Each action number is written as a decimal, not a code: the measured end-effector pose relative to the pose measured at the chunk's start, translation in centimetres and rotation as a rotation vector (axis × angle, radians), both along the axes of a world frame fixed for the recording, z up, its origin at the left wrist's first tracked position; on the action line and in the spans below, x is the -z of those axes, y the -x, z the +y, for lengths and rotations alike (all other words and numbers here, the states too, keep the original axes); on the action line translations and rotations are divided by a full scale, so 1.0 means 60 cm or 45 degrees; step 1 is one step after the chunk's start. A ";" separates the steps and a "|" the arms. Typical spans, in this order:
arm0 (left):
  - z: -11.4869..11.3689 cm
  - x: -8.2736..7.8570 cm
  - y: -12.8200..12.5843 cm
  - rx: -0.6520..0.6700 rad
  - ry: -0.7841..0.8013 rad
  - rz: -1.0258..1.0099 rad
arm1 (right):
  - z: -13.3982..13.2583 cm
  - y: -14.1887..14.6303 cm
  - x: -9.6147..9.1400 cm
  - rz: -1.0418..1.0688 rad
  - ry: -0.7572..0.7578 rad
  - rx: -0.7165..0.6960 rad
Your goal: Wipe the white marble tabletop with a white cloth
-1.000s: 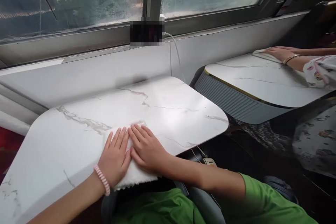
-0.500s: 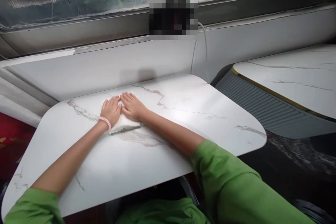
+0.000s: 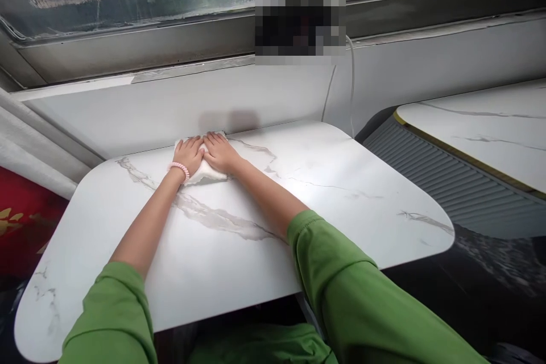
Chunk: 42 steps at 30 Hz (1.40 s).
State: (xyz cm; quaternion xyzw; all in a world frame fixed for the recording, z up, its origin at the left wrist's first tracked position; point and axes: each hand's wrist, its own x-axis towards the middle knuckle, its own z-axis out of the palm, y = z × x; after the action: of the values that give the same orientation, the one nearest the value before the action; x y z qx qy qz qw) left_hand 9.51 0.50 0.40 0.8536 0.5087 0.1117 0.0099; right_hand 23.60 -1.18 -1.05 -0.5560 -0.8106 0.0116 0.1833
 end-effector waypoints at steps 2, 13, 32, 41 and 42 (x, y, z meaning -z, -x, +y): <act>-0.026 0.000 0.001 -0.021 -0.009 0.035 | -0.017 -0.002 -0.001 -0.021 0.015 -0.047; -0.336 0.018 0.058 -0.008 -0.159 0.034 | -0.294 0.034 0.013 -0.055 -0.119 -0.310; -0.161 -0.008 0.184 -0.174 0.209 -0.036 | -0.135 0.173 0.009 0.126 -0.042 -0.189; 0.011 0.000 0.205 -0.226 0.046 -0.075 | 0.031 0.214 0.011 0.146 -0.040 -0.123; 0.014 0.001 0.203 -0.229 0.037 -0.071 | 0.036 0.213 0.013 0.134 -0.035 -0.119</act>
State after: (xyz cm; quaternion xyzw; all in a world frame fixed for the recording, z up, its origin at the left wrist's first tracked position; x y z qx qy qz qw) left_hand -2.70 1.33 0.36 0.8009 0.5843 0.1284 0.0262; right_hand 10.82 0.97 -1.81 -0.5136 -0.8251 0.0384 0.2325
